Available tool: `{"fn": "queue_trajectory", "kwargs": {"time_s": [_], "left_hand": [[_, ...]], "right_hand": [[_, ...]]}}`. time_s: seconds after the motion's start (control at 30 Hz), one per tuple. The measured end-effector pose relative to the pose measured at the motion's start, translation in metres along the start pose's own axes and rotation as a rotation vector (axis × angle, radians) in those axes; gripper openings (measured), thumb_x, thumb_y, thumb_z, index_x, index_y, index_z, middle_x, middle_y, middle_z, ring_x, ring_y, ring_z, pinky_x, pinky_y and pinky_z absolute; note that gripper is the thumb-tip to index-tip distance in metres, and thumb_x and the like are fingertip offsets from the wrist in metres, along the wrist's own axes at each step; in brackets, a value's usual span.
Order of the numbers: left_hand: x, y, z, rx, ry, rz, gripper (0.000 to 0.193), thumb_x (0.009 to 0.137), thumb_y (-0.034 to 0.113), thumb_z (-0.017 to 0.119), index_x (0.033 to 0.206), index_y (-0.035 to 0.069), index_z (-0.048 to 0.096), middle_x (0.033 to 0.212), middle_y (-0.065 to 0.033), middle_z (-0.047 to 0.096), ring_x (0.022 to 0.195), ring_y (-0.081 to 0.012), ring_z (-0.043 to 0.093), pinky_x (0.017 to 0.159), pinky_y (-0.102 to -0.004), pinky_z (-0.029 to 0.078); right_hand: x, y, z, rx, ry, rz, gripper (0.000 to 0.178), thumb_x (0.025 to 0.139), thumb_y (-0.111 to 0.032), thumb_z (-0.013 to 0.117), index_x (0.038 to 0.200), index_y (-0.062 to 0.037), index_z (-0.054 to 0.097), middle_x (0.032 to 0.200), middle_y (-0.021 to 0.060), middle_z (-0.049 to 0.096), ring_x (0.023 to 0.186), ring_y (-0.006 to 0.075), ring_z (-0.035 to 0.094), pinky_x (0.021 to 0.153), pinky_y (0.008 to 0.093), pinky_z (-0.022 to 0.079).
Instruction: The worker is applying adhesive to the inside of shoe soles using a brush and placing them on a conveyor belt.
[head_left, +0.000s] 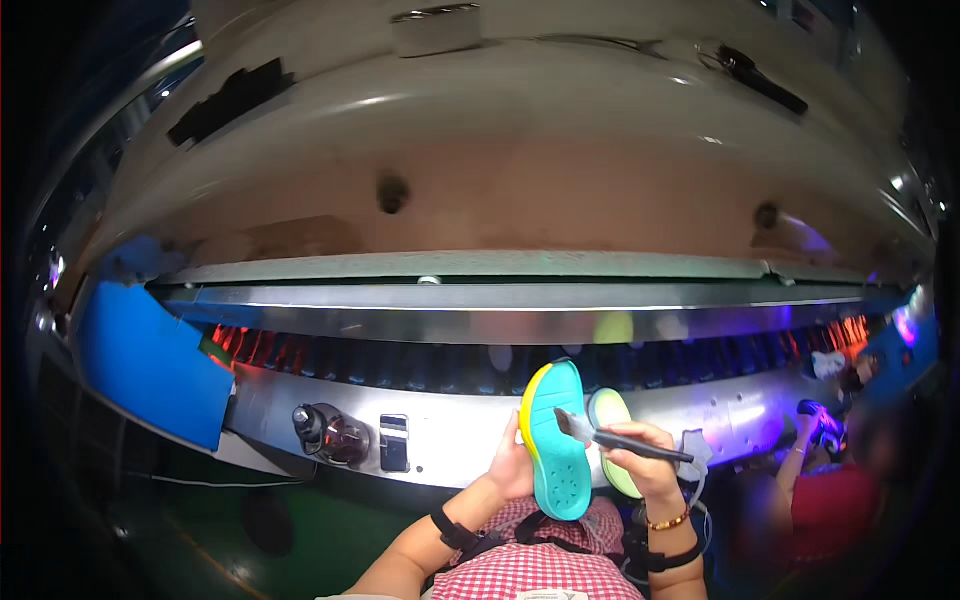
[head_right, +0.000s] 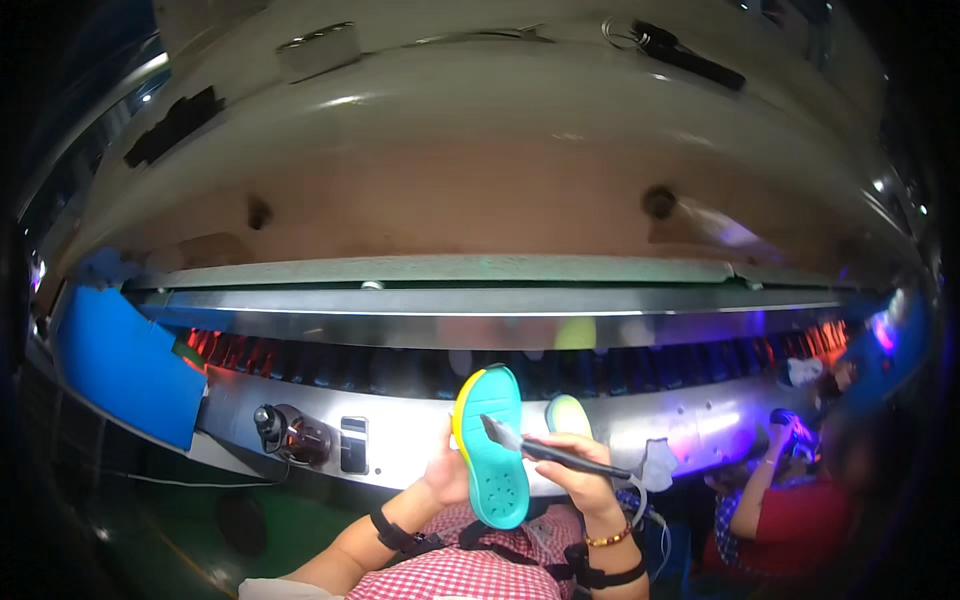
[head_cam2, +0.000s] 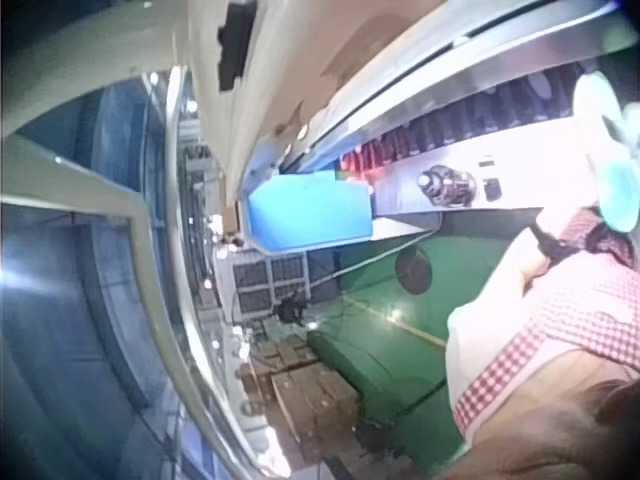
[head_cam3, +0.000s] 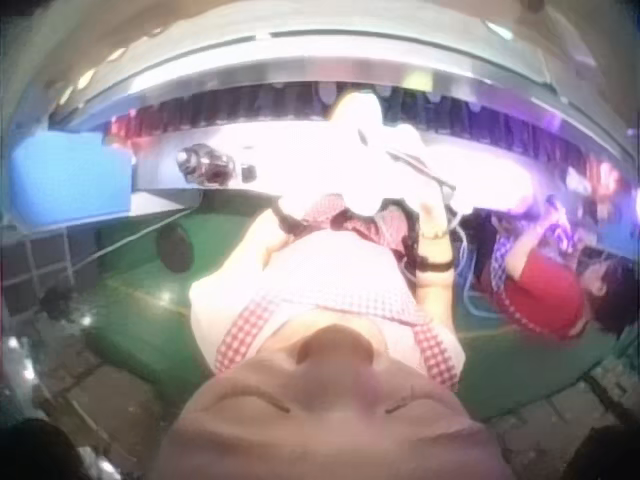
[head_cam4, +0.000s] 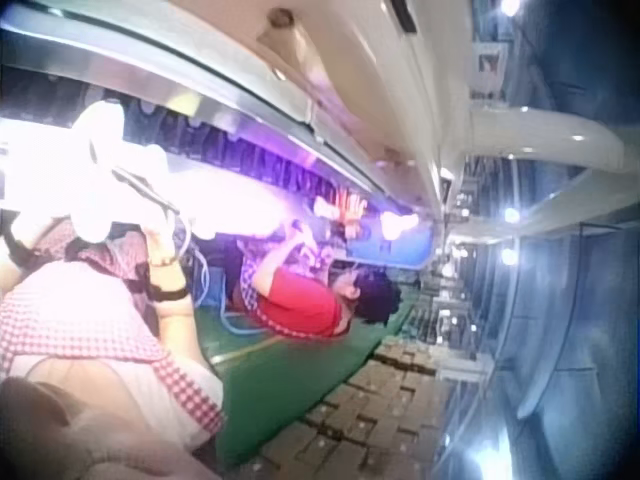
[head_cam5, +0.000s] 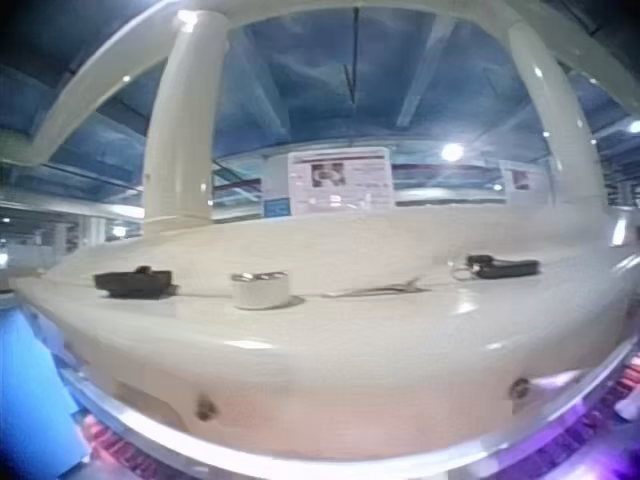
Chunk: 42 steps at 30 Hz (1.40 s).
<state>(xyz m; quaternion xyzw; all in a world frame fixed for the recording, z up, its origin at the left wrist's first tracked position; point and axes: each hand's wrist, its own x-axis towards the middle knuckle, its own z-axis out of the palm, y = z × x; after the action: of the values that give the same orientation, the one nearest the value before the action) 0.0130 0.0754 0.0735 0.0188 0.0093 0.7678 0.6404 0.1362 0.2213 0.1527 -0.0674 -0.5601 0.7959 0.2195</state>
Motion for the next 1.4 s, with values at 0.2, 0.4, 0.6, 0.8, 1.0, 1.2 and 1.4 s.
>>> {"fn": "queue_trajectory", "kwargs": {"time_s": [0.2, 0.4, 0.6, 0.8, 1.0, 1.2, 1.4], "left_hand": [[0.000, -0.013, 0.031, 0.127, 0.116, 0.025, 0.083, 0.080, 0.071, 0.011, 0.136, 0.011, 0.027, 0.133, -0.0181, 0.037, 0.120, -0.0362, 0.039, 0.101, -0.0490, 0.029], [-0.002, -0.015, 0.026, 0.133, 0.012, 0.065, 0.090, 0.076, 0.075, 0.006, 0.136, 0.011, 0.027, 0.128, -0.0205, 0.041, 0.115, -0.0362, 0.044, 0.097, -0.0509, 0.033], [-0.003, -0.011, 0.028, 0.162, 0.041, 0.102, 0.088, 0.078, 0.073, 0.007, 0.133, 0.009, 0.031, 0.123, -0.0196, 0.046, 0.111, -0.0347, 0.047, 0.095, -0.0497, 0.036], [0.012, -0.023, 0.032, 0.298, 0.465, 0.422, 0.076, 0.082, 0.067, 0.016, 0.132, 0.013, 0.034, 0.121, -0.0151, 0.049, 0.109, -0.0303, 0.050, 0.095, -0.0459, 0.037], [-0.001, 0.011, 0.016, 0.394, 0.466, 0.441, 0.079, 0.081, 0.070, 0.014, 0.119, 0.008, 0.046, 0.105, -0.0145, 0.057, 0.095, -0.0289, 0.056, 0.086, -0.0428, 0.045], [-0.011, 0.014, 0.040, 0.330, 0.197, 0.209, 0.084, 0.079, 0.071, 0.010, 0.120, 0.006, 0.045, 0.106, -0.0168, 0.057, 0.095, -0.0295, 0.057, 0.085, -0.0448, 0.045], [0.004, 0.009, 0.054, 0.016, 0.146, 0.212, 0.083, 0.080, 0.071, 0.013, 0.125, 0.007, 0.041, 0.113, -0.0168, 0.054, 0.098, -0.0311, 0.055, 0.086, -0.0449, 0.045]], "right_hand": [[0.009, 0.006, -0.006, 0.001, 0.076, 0.099, 0.019, 0.075, 0.005, 0.062, 0.094, 0.0052, 0.061, 0.088, 0.0142, 0.065, 0.079, 0.0177, 0.063, 0.073, 0.0283, 0.050], [0.020, 0.008, 0.003, 0.004, 0.084, 0.153, 0.018, 0.075, 0.002, 0.061, 0.093, 0.0041, 0.062, 0.088, 0.0103, 0.064, 0.082, 0.0138, 0.060, 0.074, 0.0244, 0.047], [0.032, 0.020, 0.004, -0.015, 0.076, 0.098, 0.018, 0.077, 0.001, 0.061, 0.094, 0.0044, 0.062, 0.086, 0.0095, 0.064, 0.075, 0.0126, 0.060, 0.068, 0.0238, 0.048], [0.039, 0.018, 0.037, -0.560, 0.070, -0.086, 0.021, 0.075, -0.006, 0.066, 0.095, -0.0009, 0.063, 0.083, 0.0075, 0.065, 0.075, 0.0116, 0.060, 0.067, 0.0242, 0.048], [0.002, 0.008, 0.042, -0.928, -0.193, -0.405, 0.017, 0.069, -0.012, 0.067, 0.085, -0.0063, 0.065, 0.073, 0.0123, 0.063, 0.070, 0.0275, 0.062, 0.066, 0.0343, 0.049], [0.003, -0.036, 0.031, -0.708, -0.287, 0.142, 0.016, 0.075, -0.010, 0.067, 0.089, -0.0026, 0.066, 0.076, 0.0091, 0.066, 0.068, 0.0120, 0.062, 0.062, 0.0239, 0.049], [0.016, -0.032, 0.056, -0.628, -0.334, -0.204, 0.015, 0.074, -0.008, 0.068, 0.088, -0.0014, 0.066, 0.078, 0.0098, 0.065, 0.070, 0.0161, 0.062, 0.064, 0.0259, 0.048]]}}
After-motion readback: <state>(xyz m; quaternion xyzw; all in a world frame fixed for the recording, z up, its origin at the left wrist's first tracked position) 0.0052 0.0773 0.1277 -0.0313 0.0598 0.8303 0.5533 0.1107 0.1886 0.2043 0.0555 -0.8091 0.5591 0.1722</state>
